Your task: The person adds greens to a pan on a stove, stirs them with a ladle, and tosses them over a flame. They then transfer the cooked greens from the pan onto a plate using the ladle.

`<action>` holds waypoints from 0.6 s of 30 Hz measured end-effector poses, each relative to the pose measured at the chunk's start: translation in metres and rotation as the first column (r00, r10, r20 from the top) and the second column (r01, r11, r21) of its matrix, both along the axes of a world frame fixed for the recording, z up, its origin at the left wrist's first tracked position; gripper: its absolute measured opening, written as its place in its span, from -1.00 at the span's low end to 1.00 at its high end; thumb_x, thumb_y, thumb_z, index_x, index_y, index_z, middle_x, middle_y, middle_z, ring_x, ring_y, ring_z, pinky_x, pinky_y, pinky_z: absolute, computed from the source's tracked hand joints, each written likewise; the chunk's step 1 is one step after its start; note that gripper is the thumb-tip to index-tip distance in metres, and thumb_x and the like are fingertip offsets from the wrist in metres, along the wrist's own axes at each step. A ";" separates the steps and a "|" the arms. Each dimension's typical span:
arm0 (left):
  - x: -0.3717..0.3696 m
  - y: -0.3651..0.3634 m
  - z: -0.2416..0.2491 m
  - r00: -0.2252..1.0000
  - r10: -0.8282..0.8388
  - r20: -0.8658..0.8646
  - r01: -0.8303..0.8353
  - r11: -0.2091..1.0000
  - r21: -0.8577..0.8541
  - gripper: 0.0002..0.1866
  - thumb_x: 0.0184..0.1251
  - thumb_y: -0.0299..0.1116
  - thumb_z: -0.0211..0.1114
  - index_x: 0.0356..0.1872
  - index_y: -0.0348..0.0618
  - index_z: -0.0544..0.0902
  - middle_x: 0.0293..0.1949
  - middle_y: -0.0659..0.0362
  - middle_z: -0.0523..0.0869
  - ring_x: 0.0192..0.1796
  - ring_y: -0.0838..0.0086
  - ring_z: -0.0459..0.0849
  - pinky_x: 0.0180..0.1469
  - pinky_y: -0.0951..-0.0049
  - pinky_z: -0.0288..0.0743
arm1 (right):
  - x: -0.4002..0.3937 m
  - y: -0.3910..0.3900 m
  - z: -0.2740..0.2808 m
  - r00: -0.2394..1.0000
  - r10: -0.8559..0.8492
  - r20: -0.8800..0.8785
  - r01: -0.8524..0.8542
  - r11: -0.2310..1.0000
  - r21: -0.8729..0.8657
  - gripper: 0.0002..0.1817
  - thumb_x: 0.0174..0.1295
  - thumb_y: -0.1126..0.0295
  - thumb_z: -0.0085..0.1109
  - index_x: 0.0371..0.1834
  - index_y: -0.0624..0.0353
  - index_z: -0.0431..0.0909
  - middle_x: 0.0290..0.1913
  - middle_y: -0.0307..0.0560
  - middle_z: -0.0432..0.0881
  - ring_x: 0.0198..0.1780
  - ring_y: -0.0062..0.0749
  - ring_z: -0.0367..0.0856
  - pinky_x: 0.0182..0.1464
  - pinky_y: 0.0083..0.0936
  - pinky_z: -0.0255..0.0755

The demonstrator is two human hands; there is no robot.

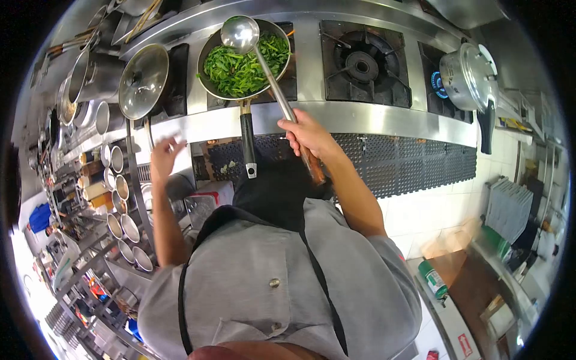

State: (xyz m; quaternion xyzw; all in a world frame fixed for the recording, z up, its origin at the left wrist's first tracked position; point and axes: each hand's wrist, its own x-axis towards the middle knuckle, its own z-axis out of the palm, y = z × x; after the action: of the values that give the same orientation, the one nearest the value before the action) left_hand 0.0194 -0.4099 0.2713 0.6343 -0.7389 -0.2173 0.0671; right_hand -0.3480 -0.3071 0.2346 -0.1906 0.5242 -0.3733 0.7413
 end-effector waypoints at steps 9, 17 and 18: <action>0.081 0.240 -0.243 0.732 0.534 0.422 -0.673 0.662 0.329 -0.60 0.06 -0.03 0.42 -0.02 0.24 0.76 0.09 0.03 0.66 0.32 -0.10 0.37 0.28 -0.13 0.32 | -0.012 0.005 0.003 0.909 0.071 -0.410 -0.144 0.978 -0.149 -0.78 0.41 0.31 0.13 -0.08 0.18 0.37 -0.61 -0.32 0.37 -0.72 -0.66 0.35 -0.75 -0.61 0.30; 0.068 0.222 -0.202 0.797 0.604 0.001 -0.592 0.780 0.203 -0.46 0.10 0.06 0.41 0.03 -0.07 0.71 -0.05 -0.03 0.75 0.15 0.04 0.63 0.18 0.10 0.47 | -0.015 0.035 0.002 0.897 -0.031 -0.440 -0.055 0.982 -0.182 -0.67 0.38 0.30 0.16 0.16 0.02 0.39 -0.59 -0.41 0.32 -0.69 -0.73 0.23 -0.72 -0.69 0.14; 0.064 0.234 -0.169 0.767 0.626 0.141 -0.642 0.740 0.200 -0.43 0.11 0.08 0.41 0.10 -0.01 0.67 0.09 -0.03 0.69 0.20 0.03 0.58 0.22 0.08 0.44 | -0.012 0.038 -0.007 0.876 -0.111 -0.469 0.082 0.993 -0.082 -0.68 0.39 0.30 0.15 0.15 0.04 0.38 -0.59 -0.42 0.32 -0.70 -0.73 0.22 -0.72 -0.68 0.13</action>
State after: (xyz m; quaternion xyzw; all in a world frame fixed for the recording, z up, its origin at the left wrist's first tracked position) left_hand 0.0831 -0.1762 0.1026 0.8576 -0.4494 -0.2473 0.0372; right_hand -0.3600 -0.2691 0.2279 -0.2714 0.6866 -0.3674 0.5657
